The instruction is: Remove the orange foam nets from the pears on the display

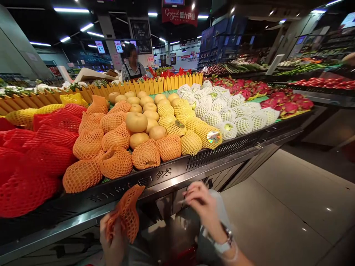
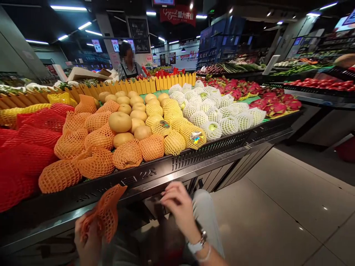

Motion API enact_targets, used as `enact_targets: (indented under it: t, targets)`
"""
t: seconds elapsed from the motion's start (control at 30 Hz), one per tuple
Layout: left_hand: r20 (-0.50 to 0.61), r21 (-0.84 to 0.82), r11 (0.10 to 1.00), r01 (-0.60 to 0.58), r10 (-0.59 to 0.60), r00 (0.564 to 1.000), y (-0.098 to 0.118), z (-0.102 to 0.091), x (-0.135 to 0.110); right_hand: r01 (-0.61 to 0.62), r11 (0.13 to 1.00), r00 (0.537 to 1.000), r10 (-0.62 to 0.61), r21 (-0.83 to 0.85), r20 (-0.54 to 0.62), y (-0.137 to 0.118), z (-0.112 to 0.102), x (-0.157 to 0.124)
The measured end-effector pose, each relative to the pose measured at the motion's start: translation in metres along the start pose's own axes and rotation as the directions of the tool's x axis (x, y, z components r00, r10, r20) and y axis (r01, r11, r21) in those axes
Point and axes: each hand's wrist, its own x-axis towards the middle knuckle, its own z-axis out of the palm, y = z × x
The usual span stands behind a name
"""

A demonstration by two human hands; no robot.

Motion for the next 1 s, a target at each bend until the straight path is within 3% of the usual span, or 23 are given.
enact_targets:
  t: [0.1, 0.2, 0.27, 0.37, 0.4, 0.5, 0.63, 0.73, 0.8, 0.87, 0.93, 1.0]
  targets:
    - [0.106, -0.016, 0.999, -0.04, 0.041, 0.993, -0.005, -0.002, 0.0, 0.172, 0.965, 0.957, -0.212, -0.2, -0.2, -0.025, -0.05, 0.052]
    - [0.333, 0.024, 0.983, -0.182, 0.164, 0.929, -0.013, -0.001, -0.004, 0.298, 0.892, 0.909, -0.374, -0.341, -0.185, -0.053, -0.081, 0.122]
    - [0.4, 0.066, 0.957, -0.282, 0.233, 0.886, -0.02, -0.001, -0.007, 0.34, 0.816, 0.926, -0.378, -0.468, 0.013, -0.068, -0.088, 0.175]
    - [0.463, 0.115, 0.902, -0.415, 0.321, 0.826, -0.03, -0.001, -0.004, 0.365, 0.713, 0.914, -0.152, -0.598, 0.376, -0.073, -0.089, 0.253]
    - [0.489, 0.115, 0.884, -0.454, 0.347, 0.8, -0.033, -0.001, -0.002, 0.362, 0.685, 0.895, -0.066, -0.632, 0.442, -0.07, -0.088, 0.275]
    - [0.54, 0.113, 0.862, -0.495, 0.364, 0.758, -0.041, -0.001, 0.006, 0.396, 0.599, 0.854, 0.036, -0.696, 0.518, -0.052, -0.086, 0.32]
    - [0.573, 0.143, 0.883, -0.448, 0.295, 0.765, -0.045, 0.0, 0.011, 0.435, 0.536, 0.805, 0.127, -0.723, 0.579, -0.027, -0.083, 0.333]
    - [0.602, 0.131, 0.897, -0.423, 0.267, 0.753, -0.04, 0.001, 0.012, 0.431, 0.511, 0.803, 0.159, -0.743, 0.575, -0.021, -0.083, 0.325]
    - [0.61, 0.112, 0.893, -0.435, 0.284, 0.74, -0.035, 0.002, 0.011, 0.408, 0.456, 0.856, 0.109, -0.791, 0.505, -0.021, -0.083, 0.317]
    - [0.603, 0.104, 0.877, -0.469, 0.32, 0.731, -0.03, 0.003, 0.011, 0.377, 0.388, 0.92, -0.055, -0.841, 0.387, -0.023, -0.081, 0.308]
    - [0.591, 0.12, 0.861, -0.494, 0.337, 0.733, -0.027, 0.005, 0.01, 0.406, 0.365, 0.913, -0.191, -0.838, 0.359, -0.021, -0.078, 0.298]
    - [0.586, 0.139, 0.857, -0.496, 0.333, 0.739, -0.025, 0.006, 0.01, 0.5, 0.391, 0.862, -0.138, -0.773, 0.488, -0.014, -0.073, 0.288]
